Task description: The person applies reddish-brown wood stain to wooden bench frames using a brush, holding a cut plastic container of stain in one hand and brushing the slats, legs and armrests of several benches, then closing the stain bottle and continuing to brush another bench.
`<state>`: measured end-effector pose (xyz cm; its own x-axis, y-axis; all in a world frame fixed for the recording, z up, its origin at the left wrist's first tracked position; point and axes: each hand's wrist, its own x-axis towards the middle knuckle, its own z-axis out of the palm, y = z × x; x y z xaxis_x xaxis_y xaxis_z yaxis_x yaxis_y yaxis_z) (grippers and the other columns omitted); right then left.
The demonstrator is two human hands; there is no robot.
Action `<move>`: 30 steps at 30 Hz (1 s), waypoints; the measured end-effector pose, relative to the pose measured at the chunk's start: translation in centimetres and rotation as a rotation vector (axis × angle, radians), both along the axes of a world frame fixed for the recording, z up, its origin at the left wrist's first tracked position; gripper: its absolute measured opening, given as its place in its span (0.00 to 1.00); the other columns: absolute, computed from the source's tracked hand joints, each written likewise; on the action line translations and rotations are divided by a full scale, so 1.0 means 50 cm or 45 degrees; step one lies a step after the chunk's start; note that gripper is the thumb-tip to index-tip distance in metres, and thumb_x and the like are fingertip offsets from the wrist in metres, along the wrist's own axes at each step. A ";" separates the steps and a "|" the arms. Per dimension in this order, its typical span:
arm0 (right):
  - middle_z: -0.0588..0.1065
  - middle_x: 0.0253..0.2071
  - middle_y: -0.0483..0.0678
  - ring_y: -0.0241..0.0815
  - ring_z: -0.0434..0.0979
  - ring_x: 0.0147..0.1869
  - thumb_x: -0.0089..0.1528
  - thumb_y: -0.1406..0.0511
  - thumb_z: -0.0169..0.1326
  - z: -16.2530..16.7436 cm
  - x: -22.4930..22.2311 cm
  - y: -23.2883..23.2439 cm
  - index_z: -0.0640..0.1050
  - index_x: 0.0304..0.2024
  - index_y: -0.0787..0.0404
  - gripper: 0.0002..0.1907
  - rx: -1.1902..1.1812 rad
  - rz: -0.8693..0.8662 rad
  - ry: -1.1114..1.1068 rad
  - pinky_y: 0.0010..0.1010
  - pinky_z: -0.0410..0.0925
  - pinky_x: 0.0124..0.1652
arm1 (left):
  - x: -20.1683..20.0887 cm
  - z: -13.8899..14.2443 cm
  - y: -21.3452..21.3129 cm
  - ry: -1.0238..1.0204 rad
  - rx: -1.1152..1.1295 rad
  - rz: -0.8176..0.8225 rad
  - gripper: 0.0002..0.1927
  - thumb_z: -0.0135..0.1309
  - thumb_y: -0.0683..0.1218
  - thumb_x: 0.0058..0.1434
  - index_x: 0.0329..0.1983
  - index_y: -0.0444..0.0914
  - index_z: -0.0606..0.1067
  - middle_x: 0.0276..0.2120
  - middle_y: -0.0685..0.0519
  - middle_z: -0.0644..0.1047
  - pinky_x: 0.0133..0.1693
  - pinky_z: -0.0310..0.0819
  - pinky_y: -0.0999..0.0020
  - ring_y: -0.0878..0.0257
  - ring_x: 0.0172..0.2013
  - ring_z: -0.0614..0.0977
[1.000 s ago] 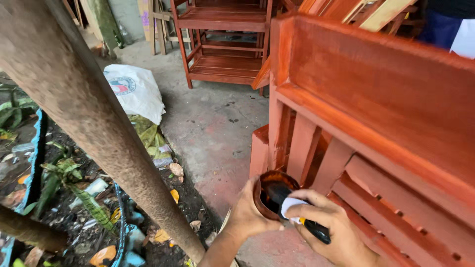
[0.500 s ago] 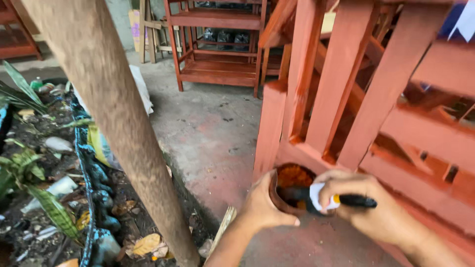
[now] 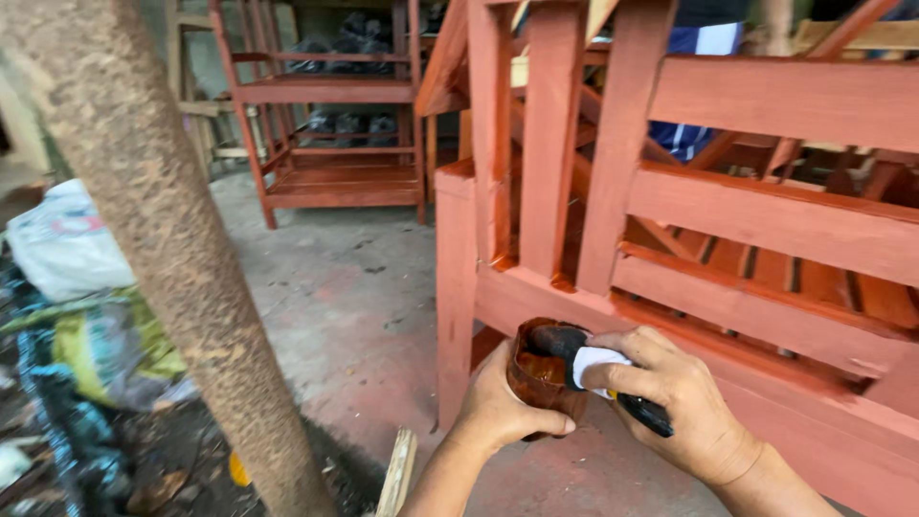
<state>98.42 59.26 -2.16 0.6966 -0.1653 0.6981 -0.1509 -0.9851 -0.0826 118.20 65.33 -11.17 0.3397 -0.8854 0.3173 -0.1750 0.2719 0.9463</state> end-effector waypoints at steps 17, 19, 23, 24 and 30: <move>0.76 0.41 0.51 0.44 0.78 0.40 0.59 0.72 0.60 -0.178 0.030 -0.197 0.74 0.46 0.61 0.14 1.539 0.206 -1.073 0.35 0.74 0.37 | 0.054 -0.047 -0.020 0.216 0.080 -0.131 0.54 0.75 0.43 0.28 0.63 0.37 0.66 0.51 0.51 0.81 0.54 0.79 0.62 0.59 0.53 0.83; 0.76 0.42 0.52 0.49 0.79 0.38 0.62 0.68 0.55 -0.195 0.082 -0.194 0.72 0.48 0.56 0.12 1.893 0.172 -1.255 0.40 0.75 0.34 | 0.082 -0.057 -0.014 0.237 0.054 -0.034 0.53 0.75 0.42 0.27 0.62 0.38 0.67 0.50 0.52 0.81 0.53 0.79 0.62 0.60 0.52 0.83; 0.79 0.44 0.53 0.51 0.83 0.40 0.63 0.63 0.53 -0.188 0.172 -0.170 0.75 0.50 0.56 0.13 2.243 0.439 -1.361 0.36 0.76 0.37 | 0.130 -0.059 0.003 0.542 0.041 -0.074 0.56 0.76 0.37 0.29 0.67 0.38 0.65 0.48 0.40 0.82 0.39 0.72 0.43 0.42 0.42 0.81; 0.78 0.44 0.51 0.51 0.83 0.40 0.62 0.64 0.54 -0.181 0.191 -0.162 0.74 0.49 0.54 0.12 2.220 0.437 -1.405 0.37 0.76 0.38 | 0.145 -0.054 0.009 0.424 0.036 0.057 0.54 0.76 0.39 0.28 0.63 0.38 0.66 0.48 0.44 0.82 0.43 0.75 0.50 0.48 0.44 0.82; 0.75 0.36 0.47 0.37 0.75 0.40 0.59 0.72 0.64 -0.084 0.299 -0.147 0.77 0.41 0.62 0.10 1.049 0.271 -1.091 0.31 0.72 0.38 | 0.191 -0.032 0.056 0.263 0.123 0.551 0.50 0.75 0.41 0.25 0.57 0.39 0.68 0.47 0.52 0.81 0.51 0.80 0.63 0.60 0.49 0.84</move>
<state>113.38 51.90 -6.38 0.1264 -0.7165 0.6861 0.4194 -0.5882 -0.6915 127.77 68.13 -12.75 0.7302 -0.6712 0.1278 -0.0585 0.1250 0.9904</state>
